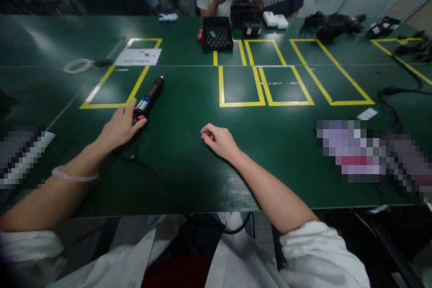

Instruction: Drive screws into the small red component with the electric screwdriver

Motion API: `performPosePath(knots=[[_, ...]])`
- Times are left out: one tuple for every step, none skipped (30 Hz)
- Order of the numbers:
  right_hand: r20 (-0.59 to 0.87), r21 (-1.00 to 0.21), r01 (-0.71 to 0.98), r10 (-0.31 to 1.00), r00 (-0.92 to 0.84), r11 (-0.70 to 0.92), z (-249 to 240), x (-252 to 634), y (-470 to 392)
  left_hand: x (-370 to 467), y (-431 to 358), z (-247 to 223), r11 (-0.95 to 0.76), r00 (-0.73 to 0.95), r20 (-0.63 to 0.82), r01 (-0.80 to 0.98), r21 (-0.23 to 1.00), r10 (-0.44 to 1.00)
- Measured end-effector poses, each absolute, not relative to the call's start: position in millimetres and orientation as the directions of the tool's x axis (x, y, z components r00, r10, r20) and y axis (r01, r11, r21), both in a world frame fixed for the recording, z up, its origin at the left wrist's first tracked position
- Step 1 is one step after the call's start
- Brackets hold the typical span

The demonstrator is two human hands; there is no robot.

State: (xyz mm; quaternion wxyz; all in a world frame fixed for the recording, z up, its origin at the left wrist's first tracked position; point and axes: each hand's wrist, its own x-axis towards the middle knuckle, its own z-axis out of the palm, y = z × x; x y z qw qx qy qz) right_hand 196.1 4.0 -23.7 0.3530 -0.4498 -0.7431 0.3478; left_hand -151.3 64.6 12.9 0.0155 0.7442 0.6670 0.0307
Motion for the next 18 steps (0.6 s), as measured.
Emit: performPosePath(knots=[[0.209,-0.835,0.423,0.913,-0.350,0.353,-24,196,4,-164,70,14,-0.088,0.087,0.015,0.995,0.047,0.996],[0.207,-0.836,0.421,0.913,-0.352,0.352,-24,196,4,-176,76,14,-0.067,0.067,0.008,0.997,0.033,0.998],[0.206,-0.838,0.418,0.913,-0.352,0.350,-24,196,4,-187,81,15,-0.046,0.046,0.005,0.999,0.021,0.999],[0.205,-0.841,0.415,0.913,-0.351,0.348,-24,196,4,-198,86,15,-0.022,0.022,0.004,1.000,0.013,1.000],[0.205,-0.843,0.411,0.914,-0.351,0.347,-23,196,4,-209,90,15,0.004,-0.004,0.003,1.000,0.008,1.000],[0.204,-0.845,0.408,0.913,-0.352,0.346,-23,196,4,-218,94,15,0.032,-0.032,0.000,0.999,0.006,1.000],[0.203,-0.846,0.405,0.913,-0.354,0.346,-23,196,4,-227,98,15,0.059,-0.059,-0.004,0.998,0.005,0.998],[0.202,-0.846,0.405,0.912,-0.356,0.346,-23,195,4,-235,102,15,0.084,-0.084,-0.009,0.996,0.004,0.996],[0.201,-0.846,0.406,0.912,-0.358,0.346,-22,195,4,-242,106,14,0.108,-0.108,-0.013,0.994,0.003,0.994],[0.201,-0.846,0.406,0.912,-0.359,0.346,-22,195,4,-248,109,14,0.128,-0.128,-0.015,0.992,0.003,0.992],[0.200,-0.846,0.405,0.911,-0.360,0.346,-22,195,4,-253,112,14,0.146,-0.145,-0.016,0.989,0.003,0.989],[0.200,-0.847,0.405,0.911,-0.360,0.346,-22,195,4,-256,113,14,0.158,-0.158,-0.016,0.987,0.004,0.987],[0.199,-0.847,0.404,0.911,-0.361,0.345,-22,195,3,-259,114,14,0.166,-0.166,-0.015,0.986,0.008,0.986],[0.198,-0.848,0.403,0.911,-0.362,0.344,-22,195,3,-259,114,15,0.170,-0.170,-0.004,0.985,0.014,0.985],[0.197,-0.849,0.402,0.911,-0.363,0.343,-22,195,4,-259,112,16,0.167,-0.167,0.019,0.986,0.016,0.986],[0.197,-0.850,0.401,0.911,-0.362,0.343,-22,195,4,-256,109,16,0.155,-0.156,0.058,0.988,0.012,0.986],[0.196,-0.850,0.400,0.911,-0.362,0.342,-22,195,4,-253,106,17,0.135,-0.133,0.110,0.991,-0.004,0.985],[0.194,-0.851,0.399,0.911,-0.363,0.340,-22,195,4,-248,102,18,0.108,-0.101,0.164,0.994,-0.032,0.981]])
